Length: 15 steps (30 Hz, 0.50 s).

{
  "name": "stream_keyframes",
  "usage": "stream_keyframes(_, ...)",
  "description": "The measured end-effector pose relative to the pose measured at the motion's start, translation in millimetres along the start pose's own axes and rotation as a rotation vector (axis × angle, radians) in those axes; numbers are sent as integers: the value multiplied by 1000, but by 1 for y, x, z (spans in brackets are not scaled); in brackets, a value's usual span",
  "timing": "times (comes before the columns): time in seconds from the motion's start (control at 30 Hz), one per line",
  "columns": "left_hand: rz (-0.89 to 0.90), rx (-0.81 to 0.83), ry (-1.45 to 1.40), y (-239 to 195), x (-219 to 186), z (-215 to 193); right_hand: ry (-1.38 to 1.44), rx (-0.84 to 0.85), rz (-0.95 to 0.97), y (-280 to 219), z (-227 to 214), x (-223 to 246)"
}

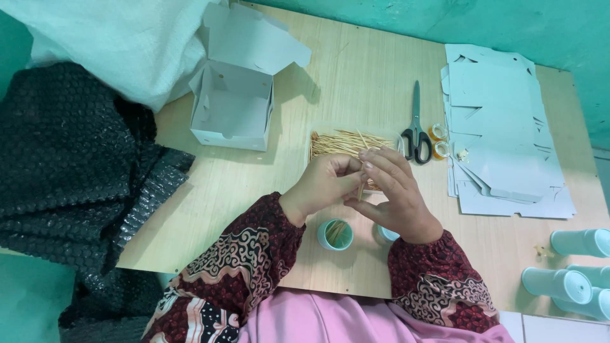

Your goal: The person folds a flat white paperboard into a small box, tucking flaps to secure the sides. Then the person opens a light-blue plastic container and places wooden skewers into it one by one.

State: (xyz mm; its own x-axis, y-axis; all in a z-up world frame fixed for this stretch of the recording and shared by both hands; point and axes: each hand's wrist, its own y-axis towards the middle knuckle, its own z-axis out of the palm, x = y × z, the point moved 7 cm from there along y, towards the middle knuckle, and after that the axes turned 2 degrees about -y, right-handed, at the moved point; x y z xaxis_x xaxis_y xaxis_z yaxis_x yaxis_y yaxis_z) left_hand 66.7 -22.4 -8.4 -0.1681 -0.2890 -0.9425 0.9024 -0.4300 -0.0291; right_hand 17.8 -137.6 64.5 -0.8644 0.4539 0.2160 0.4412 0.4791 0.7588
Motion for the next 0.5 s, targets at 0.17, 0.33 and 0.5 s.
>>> stream_keyframes(0.17, 51, -20, 45, 1, -1, -1, 93, -12, 75, 1, -7, -3)
stream_keyframes(0.33, 191, 7, 207, -3, -16, 2, 167, -60, 318, -5, -21, -17)
stream_keyframes(0.5, 301, 36, 395, -18, -34, 14, 360, -80, 453, -5, -23, -13)
